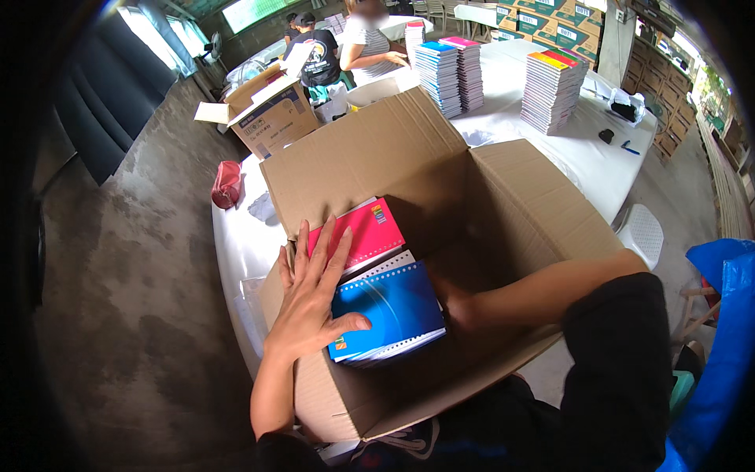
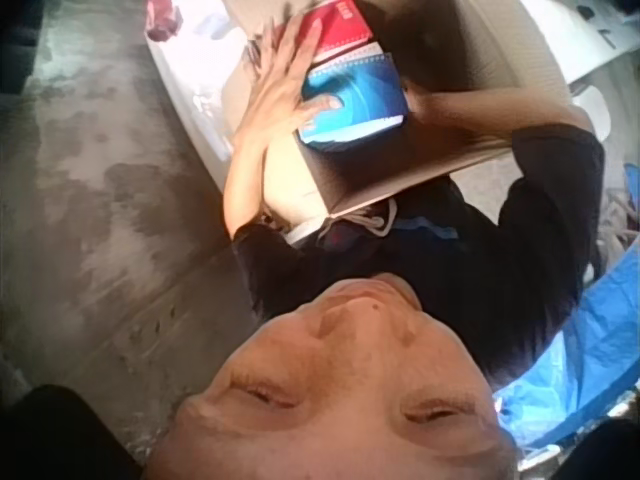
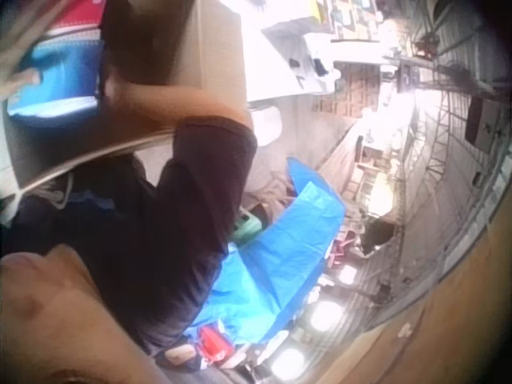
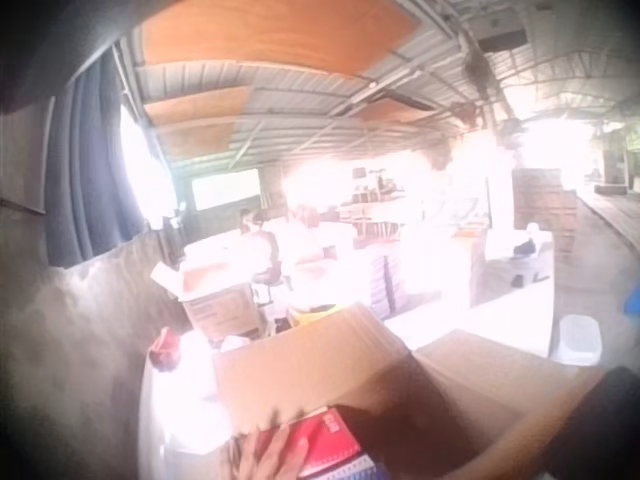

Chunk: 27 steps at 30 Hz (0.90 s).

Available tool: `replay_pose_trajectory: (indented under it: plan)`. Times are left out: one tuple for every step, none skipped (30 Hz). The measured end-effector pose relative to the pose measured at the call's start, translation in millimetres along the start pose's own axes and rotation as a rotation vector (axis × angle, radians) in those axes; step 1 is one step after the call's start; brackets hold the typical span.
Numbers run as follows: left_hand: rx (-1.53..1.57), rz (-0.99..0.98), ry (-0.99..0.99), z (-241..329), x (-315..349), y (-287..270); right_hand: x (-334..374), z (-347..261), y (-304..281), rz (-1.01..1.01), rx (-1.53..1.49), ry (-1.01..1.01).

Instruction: The person trims the excess spiral coil from a stack of notebooks using wire cutters and then places stacks of completed notebooks into a cardboard shipping box.

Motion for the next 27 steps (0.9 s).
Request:
replay_pose_trajectory:
  plan:
    - [0.024,0.011,-0.003,0,2,-2,-2,1,7,0.000,0.004,0.015]
    - [0.056,0.024,-0.003,0,1,-1,-4,2,12,0.005,0.011,0.024]
    - [0.088,0.036,-0.003,0,1,-2,-6,1,15,0.008,0.016,0.027]
    - [0.052,0.011,0.016,1,1,0,-6,2,18,0.017,0.013,0.030]
    - [0.016,-0.014,0.035,2,2,1,-4,4,21,0.017,0.005,0.036]
    - [-0.021,-0.040,0.054,3,4,2,-3,4,22,0.025,0.007,0.038]
    - [0.012,-0.037,0.083,6,-1,3,0,4,17,0.043,-0.006,0.031]
    - [0.041,-0.028,0.093,7,0,1,2,4,17,0.047,-0.006,0.032]
    - [0.070,-0.020,0.105,9,0,-1,2,5,18,0.052,-0.007,0.032]
    - [0.058,-0.039,0.121,9,1,0,3,5,19,0.056,-0.011,0.028]
    - [0.063,-0.028,0.101,7,1,-2,2,5,19,0.057,-0.011,0.028]
    - [0.068,-0.016,0.082,6,2,-5,0,4,21,0.056,-0.012,0.028]
    - [0.080,-0.007,0.070,6,1,-5,1,3,20,0.066,-0.012,0.023]
    - [0.067,-0.018,0.055,7,1,-4,1,3,20,0.072,-0.013,0.021]
    - [0.035,-0.033,0.045,7,2,-5,-2,-1,19,0.076,-0.019,0.025]
    - [0.016,-0.046,0.053,9,0,-5,0,-7,17,0.095,-0.033,0.024]
    - [-0.001,-0.055,0.070,12,-2,-4,9,-22,16,0.150,-0.122,0.071]
    - [0.020,-0.090,0.061,9,-3,4,12,-45,21,0.175,-0.344,0.167]
    - [0.020,-0.089,0.057,7,-3,6,7,-65,3,0.429,-0.152,0.060]
    - [0.020,-0.087,0.073,10,-6,7,-17,-65,-17,0.351,-0.064,0.014]
    - [0.015,-0.083,0.089,11,-9,6,-41,-65,-34,0.267,0.023,-0.037]
    - [-0.001,-0.090,0.036,-2,-1,3,-28,-86,18,0.085,0.058,-0.085]
    - [0.104,-0.047,0.023,1,-3,0,-44,-84,14,0.058,0.060,-0.177]
    - [0.135,-0.019,0.017,0,-1,-3,-54,-82,23,0.025,0.056,-0.219]
    - [0.164,0.006,-0.003,-2,1,-4,-58,-84,31,0.013,0.057,-0.250]
    - [0.167,0.007,-0.004,0,0,-4,-62,-85,34,0.010,0.062,-0.286]
    - [0.170,0.009,-0.009,1,-2,-3,-63,-87,33,0.010,0.068,-0.327]
Point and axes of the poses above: each hand's wrist, its own x-axis away from the middle knuckle, its own y-axis out of the palm, z = x × y, the point moved 6 cm from there along -x, towards the middle knuckle, and after that the axes turned 2 degrees about x, right-handed, at the moved point
